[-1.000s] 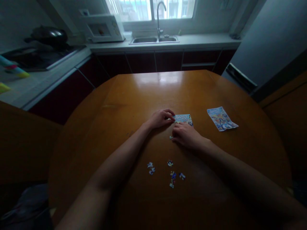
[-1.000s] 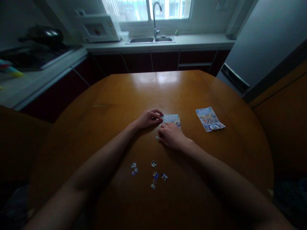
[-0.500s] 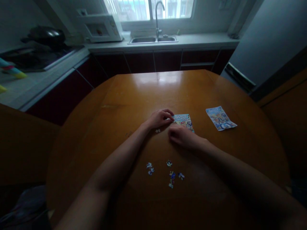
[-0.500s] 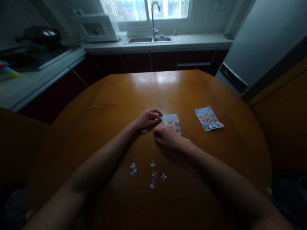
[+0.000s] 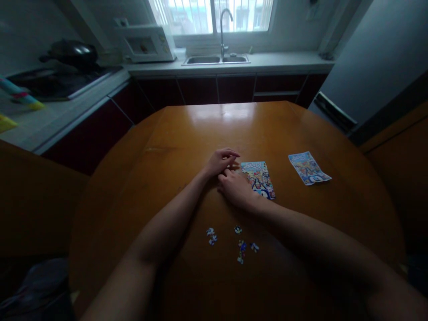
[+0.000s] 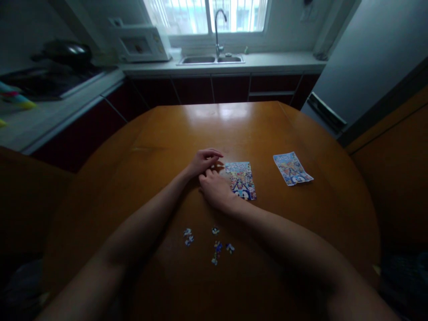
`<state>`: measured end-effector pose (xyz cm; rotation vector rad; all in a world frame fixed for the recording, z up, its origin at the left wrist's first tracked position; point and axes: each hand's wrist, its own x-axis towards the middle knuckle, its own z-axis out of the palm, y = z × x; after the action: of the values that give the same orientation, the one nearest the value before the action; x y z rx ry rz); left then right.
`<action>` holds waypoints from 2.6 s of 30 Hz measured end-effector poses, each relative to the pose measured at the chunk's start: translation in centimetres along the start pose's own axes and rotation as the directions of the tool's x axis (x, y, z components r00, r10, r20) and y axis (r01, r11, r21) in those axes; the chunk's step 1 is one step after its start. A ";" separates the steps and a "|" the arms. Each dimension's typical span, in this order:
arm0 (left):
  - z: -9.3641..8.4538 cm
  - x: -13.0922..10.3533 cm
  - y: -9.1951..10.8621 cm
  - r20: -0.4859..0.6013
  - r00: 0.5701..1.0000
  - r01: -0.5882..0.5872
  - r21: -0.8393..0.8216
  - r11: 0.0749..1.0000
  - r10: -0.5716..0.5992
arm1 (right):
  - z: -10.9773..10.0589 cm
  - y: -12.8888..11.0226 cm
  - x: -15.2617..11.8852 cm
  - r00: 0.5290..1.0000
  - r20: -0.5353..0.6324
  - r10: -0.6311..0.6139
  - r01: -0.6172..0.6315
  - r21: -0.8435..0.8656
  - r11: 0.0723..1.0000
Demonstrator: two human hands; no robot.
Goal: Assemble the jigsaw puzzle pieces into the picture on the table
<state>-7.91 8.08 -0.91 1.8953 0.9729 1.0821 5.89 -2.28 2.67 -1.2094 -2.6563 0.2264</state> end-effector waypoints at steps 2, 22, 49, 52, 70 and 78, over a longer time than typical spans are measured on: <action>-0.1 0.1 -0.1 -0.009 1.000 0.010 0.010 1.000 -0.010 | -0.1 -0.2 0.7 0.998 0.057 0.020 -0.021 0.011 1.000; 1.9 -1.4 2.1 0.109 0.986 -0.141 0.159 0.977 0.124 | -0.7 9.1 -3.4 0.798 -0.302 0.522 -0.086 0.800 0.594; 1.1 -2.6 3.0 0.308 0.929 -0.327 0.424 0.844 0.205 | -0.1 11.4 -4.7 0.955 -0.293 0.041 0.049 0.295 0.954; 1.1 -2.6 2.8 0.310 0.929 -0.318 0.397 0.861 0.201 | -0.4 11.1 -4.7 0.970 -0.243 0.001 0.060 0.240 0.969; 1.0 -2.3 2.3 0.307 0.931 -0.322 0.448 0.834 0.195 | -0.5 10.4 -4.6 0.975 -0.219 0.030 -0.004 0.120 0.993; 0.8 -2.1 1.4 0.287 0.928 -0.341 0.404 0.849 0.236 | -0.3 10.4 -4.8 0.968 -0.243 0.064 -0.027 0.150 0.988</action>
<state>-7.60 5.47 -0.68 2.5527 0.8704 0.8181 16.53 0.86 0.00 -1.1701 -2.3573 0.2535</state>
